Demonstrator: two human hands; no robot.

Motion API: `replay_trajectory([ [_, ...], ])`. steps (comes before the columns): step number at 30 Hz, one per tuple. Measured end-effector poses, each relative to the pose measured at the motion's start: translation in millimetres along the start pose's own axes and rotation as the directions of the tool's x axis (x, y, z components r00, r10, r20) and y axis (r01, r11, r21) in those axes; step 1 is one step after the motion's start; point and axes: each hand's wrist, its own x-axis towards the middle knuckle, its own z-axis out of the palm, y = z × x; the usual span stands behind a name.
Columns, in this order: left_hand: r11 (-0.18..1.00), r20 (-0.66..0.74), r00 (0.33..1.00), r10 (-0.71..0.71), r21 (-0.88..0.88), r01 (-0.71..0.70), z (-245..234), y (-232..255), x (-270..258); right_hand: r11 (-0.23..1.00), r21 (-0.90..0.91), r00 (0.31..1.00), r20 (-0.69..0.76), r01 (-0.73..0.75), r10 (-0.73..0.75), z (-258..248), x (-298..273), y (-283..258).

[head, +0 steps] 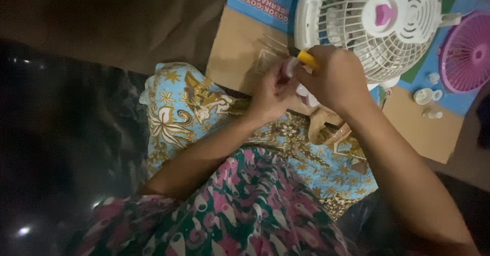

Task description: The person assembles a white Hello Kitty-shaped electric fan by securing its base with a screwdriver. They repeatedly tighten screws on the fan's base while holding the unit steady.

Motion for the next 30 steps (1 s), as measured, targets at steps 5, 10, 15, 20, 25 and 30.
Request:
replay_trajectory([
  [5,0.999,-0.025,0.999,-0.024,-0.026,0.023,4,7,1,1.0,-0.003,1.0,-0.005,-0.02,0.02,1,3,-6],
  [10,0.977,0.029,0.997,-0.074,-0.199,0.078,7,15,3,0.997,-0.004,0.997,0.007,-0.079,0.079,5,5,-9],
  [15,0.993,-0.009,0.998,-0.055,0.101,0.055,3,21,2,0.998,0.04,0.993,-0.113,0.039,-0.034,3,5,-10],
  [20,0.946,-0.027,1.0,-0.008,0.323,0.017,2,21,5,0.986,0.165,0.981,-0.189,-0.023,0.055,-26,-29,1],
  [25,0.951,-0.041,0.99,-0.138,0.275,0.144,-1,24,5,0.8,0.581,0.895,-0.263,-0.151,0.36,-67,-126,71],
  [30,0.915,-0.125,0.96,-0.251,0.293,0.277,9,33,4,0.568,0.747,0.576,-0.31,-0.344,0.756,-49,-197,206],
])
